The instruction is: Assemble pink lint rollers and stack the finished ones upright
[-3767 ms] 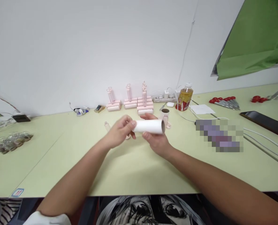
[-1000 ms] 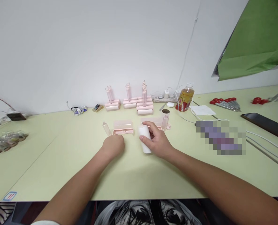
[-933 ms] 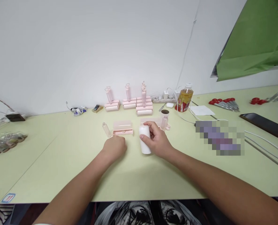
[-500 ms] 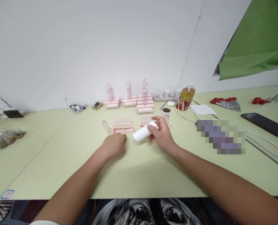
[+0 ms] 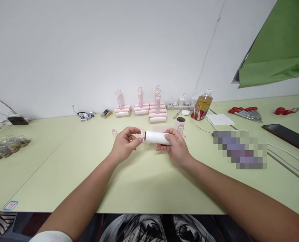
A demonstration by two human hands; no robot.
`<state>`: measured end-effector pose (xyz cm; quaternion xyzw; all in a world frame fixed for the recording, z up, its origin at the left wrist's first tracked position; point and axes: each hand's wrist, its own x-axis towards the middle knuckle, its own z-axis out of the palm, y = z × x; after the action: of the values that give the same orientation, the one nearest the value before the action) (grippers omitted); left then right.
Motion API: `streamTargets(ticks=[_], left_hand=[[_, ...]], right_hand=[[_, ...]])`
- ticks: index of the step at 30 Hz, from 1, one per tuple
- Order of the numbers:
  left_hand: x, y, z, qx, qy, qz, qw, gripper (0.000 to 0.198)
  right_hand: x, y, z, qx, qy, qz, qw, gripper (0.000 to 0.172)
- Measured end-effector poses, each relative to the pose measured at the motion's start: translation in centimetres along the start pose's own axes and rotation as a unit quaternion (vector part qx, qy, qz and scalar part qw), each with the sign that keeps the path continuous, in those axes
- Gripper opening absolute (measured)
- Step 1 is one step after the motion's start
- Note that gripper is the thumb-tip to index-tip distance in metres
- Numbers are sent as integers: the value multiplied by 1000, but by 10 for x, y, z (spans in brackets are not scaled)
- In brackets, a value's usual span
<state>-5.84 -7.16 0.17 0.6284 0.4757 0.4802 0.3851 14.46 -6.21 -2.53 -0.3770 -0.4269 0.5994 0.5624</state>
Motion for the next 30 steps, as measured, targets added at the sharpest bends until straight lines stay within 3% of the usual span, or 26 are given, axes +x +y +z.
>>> streamTargets(ticks=[14,17,21,23,26,27,30], left_hand=[[-6,-1,2,60,-21,47,997,40],[-8,-3,4,48,28,101,993,52],[-15,-8,16,52,168,222,959,62],[-19,-9,23,86,135,255,954,63],[-20,-9,26,156,4,243,957,54],[-18,-9,24,174,4,232,957,52],[-8,-12,11,272,80,161,945,48]], right_hand=[[-2,1,3,38,-15,37,998,18],[-2,2,3,54,-5,39,998,16],[-2,1,4,95,17,28,995,16],[-1,0,5,116,21,17,993,18],[-1,0,4,126,26,6,992,20],[0,-1,4,125,30,3,992,21],[1,-2,3,124,34,-13,992,23]])
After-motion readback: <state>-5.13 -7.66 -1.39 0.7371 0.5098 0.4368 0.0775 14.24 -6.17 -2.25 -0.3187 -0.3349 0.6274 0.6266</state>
